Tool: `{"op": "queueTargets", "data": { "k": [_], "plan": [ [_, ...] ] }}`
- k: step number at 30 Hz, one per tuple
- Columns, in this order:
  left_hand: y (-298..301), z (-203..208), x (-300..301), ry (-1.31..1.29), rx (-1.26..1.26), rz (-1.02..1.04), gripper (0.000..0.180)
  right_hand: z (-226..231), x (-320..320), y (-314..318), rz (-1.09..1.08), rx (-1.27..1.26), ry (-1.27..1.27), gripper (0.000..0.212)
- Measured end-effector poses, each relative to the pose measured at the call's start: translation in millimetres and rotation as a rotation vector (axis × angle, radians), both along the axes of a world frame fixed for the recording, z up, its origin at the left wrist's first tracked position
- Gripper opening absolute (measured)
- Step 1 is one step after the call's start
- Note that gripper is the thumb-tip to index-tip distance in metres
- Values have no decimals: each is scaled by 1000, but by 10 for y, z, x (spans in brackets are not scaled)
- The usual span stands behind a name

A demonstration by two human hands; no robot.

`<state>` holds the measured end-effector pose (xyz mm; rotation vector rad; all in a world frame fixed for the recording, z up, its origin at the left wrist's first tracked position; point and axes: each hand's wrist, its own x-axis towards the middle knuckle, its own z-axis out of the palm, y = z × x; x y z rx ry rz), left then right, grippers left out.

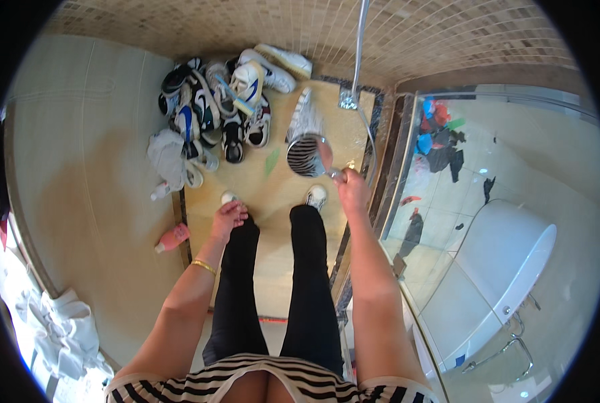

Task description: The person sits on the bathroom floor and unpacks multiple pairs of shoes from bags, then uses a handheld showerhead to rinse the shoes and the floor.

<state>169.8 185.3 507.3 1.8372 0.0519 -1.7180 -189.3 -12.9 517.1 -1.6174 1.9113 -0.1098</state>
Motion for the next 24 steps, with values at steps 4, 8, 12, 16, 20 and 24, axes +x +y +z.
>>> {"op": "queueTargets", "data": {
  "k": [4, 8, 12, 16, 20, 24],
  "plan": [
    [190, -151, 148, -103, 80, 143, 22, -192, 140, -114, -128, 89, -234, 21],
    [388, -413, 69, -71, 141, 195, 21, -547, 102, -161, -237, 77, -617, 17],
    [626, -727, -95, 4, 206, 112, 23, -700, 136, -119, -287, 45, -749, 18],
    [689, -833, -191, 82, 126, -52, 27, -825, 358, 245, -299, -18, -453, 19],
    [842, -1196, 322, 36, 72, -167, 29, -945, 662, 506, -317, -50, -235, 22],
    [865, -1821, 835, -138, 86, -305, 31, -1377, 690, 729, -251, -82, -127, 23]
  ]
}}
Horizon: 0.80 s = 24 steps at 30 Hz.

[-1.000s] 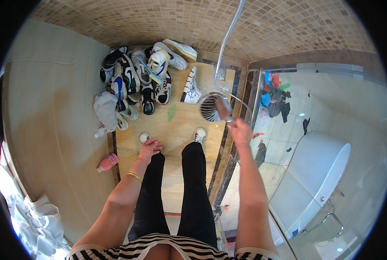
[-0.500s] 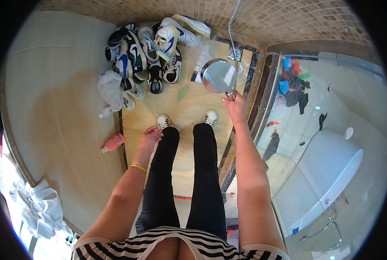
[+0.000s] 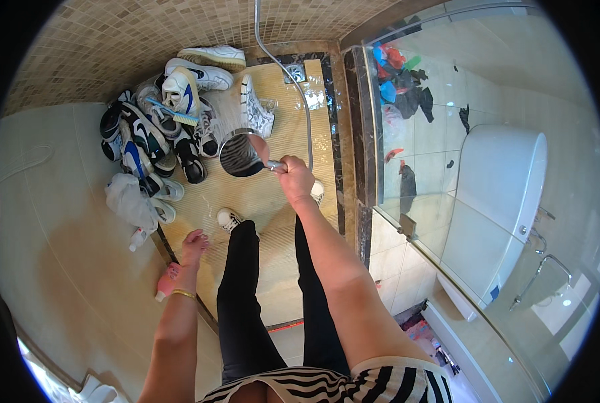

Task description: The person sits on the bathroom floor and unpacks multiple pairs of shoes from bags, then uses a handheld showerhead to rinse the shoes and the floor.

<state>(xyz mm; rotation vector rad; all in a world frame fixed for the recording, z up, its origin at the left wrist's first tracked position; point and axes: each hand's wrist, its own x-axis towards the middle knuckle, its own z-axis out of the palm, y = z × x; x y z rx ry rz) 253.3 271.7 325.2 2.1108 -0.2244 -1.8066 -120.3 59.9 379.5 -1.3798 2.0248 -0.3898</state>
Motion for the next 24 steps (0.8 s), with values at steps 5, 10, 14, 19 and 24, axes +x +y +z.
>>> {"op": "queueTargets", "data": {
  "k": [5, 10, 14, 19, 24],
  "plan": [
    [-543, -765, -261, -190, -280, -307, 34, -745, -127, -86, -64, 9, -2, 22],
    [-1572, -1586, -1323, -458, -430, -762, 56, -1530, -670, -531, -121, 66, 53, 22],
    [-2099, -2210, -2215, -694, -664, -886, 82, -1938, -1129, -1246, -17, 186, -72, 23],
    [-2844, -2473, -2771, -732, -709, -1166, 100, -2293, -1432, -2183, 203, 249, -218, 26],
    [-3286, -3084, -2709, -981, -746, -1025, 87, -2295, -1145, -2799, 322, 271, -382, 30]
  ]
}}
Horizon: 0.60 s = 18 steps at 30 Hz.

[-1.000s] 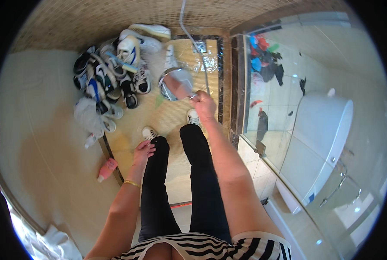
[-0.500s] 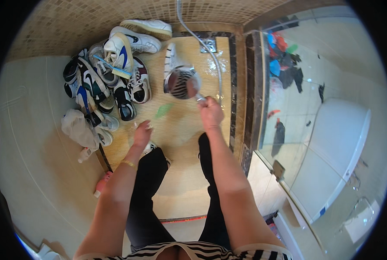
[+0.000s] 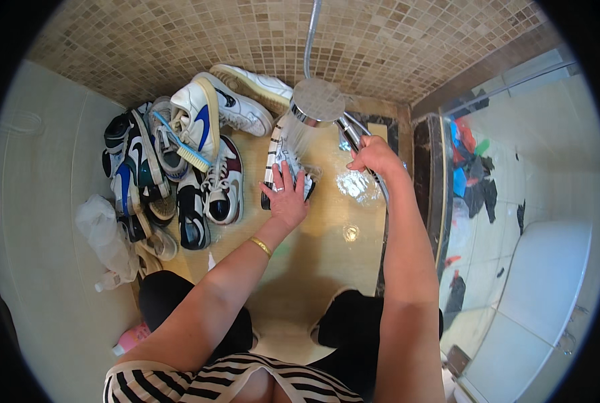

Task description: The person sits on the bathroom floor and unpacks multiple pairs of shoes from bags, then uses a handheld showerhead to rinse the shoes and the floor.

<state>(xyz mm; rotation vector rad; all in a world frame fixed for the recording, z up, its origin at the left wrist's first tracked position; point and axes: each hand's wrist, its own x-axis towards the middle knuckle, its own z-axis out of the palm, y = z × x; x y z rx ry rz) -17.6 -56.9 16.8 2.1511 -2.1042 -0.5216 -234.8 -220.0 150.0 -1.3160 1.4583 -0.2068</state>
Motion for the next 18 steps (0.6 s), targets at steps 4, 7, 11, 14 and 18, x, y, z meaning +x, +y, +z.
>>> {"op": "queueTargets", "data": {
  "k": [4, 7, 11, 14, 18],
  "plan": [
    [-241, -297, 193, 131, -246, 142, 63, -245, 159, -26, -32, -41, -102, 28],
    [-333, -250, 676, 399, -441, 207, 58, -244, 385, 98, -38, 32, -255, 26],
    [-44, -291, 1014, 758, -297, 566, 47, -21, 455, 189, 131, 20, -159, 26],
    [196, -330, 1007, 716, -305, 540, 44, 29, 457, 130, 362, 29, 17, 28],
    [243, -258, 1008, 748, -335, 533, 45, -47, 596, 258, 482, 55, 198, 26]
  ]
}}
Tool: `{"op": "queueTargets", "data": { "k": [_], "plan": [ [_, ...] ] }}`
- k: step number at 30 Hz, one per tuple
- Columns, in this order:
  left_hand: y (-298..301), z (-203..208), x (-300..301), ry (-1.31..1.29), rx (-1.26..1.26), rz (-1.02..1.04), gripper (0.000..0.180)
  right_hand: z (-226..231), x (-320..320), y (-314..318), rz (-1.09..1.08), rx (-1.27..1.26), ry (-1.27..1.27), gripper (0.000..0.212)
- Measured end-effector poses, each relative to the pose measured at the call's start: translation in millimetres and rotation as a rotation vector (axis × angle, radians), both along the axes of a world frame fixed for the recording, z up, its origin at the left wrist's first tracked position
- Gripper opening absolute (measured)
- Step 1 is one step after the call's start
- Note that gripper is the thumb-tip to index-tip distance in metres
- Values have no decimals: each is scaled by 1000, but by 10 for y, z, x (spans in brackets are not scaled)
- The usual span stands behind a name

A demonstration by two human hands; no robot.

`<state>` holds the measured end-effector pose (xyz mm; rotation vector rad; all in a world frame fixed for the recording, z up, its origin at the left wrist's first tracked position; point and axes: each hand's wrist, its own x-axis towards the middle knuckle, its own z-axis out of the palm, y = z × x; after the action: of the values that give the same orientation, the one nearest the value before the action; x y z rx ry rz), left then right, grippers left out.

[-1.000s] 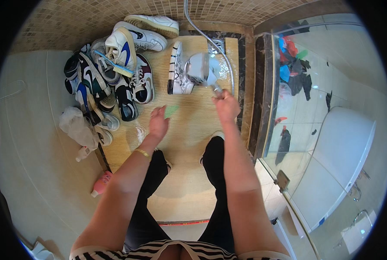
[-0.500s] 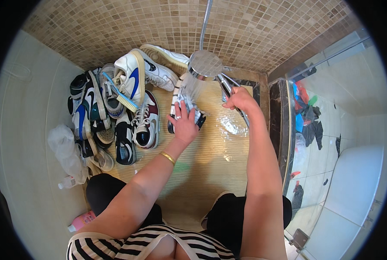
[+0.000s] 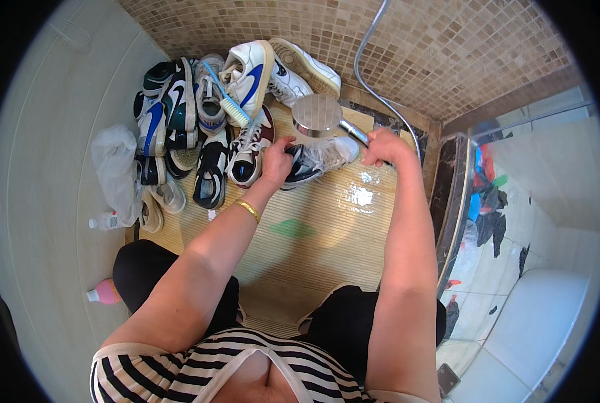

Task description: The person sits on the bathroom floor and unpacks multiple pairs of shoes from bags, then uses a handheld showerhead to rinse the shoes and the floor.

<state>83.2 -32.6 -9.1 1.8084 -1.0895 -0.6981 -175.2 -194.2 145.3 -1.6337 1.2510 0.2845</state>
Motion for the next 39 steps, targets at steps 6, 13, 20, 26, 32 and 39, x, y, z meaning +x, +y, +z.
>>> {"op": "queueTargets", "data": {
  "k": [6, 13, 20, 26, 32, 39],
  "plan": [
    [-15, -190, -166, 470, -111, 206, 47, -320, -362, 174, -344, 313, -83, 27],
    [-431, -522, 113, 452, -93, 227, 43, -294, 206, 252, -383, 344, -206, 25],
    [-1465, 59, 439, 613, 120, 328, 61, -548, 171, 208, -681, 275, -387, 32],
    [-2136, -52, 369, 1191, 15, 418, 83, -485, 297, 346, -891, 162, -381, 32],
    [-2084, -301, 865, 829, 37, 459, 64, -357, 553, 451, -908, 150, -417, 31],
    [-1666, 726, 118, 898, 160, 30, 30, -427, 498, 342, -936, 104, -435, 32]
  ]
}}
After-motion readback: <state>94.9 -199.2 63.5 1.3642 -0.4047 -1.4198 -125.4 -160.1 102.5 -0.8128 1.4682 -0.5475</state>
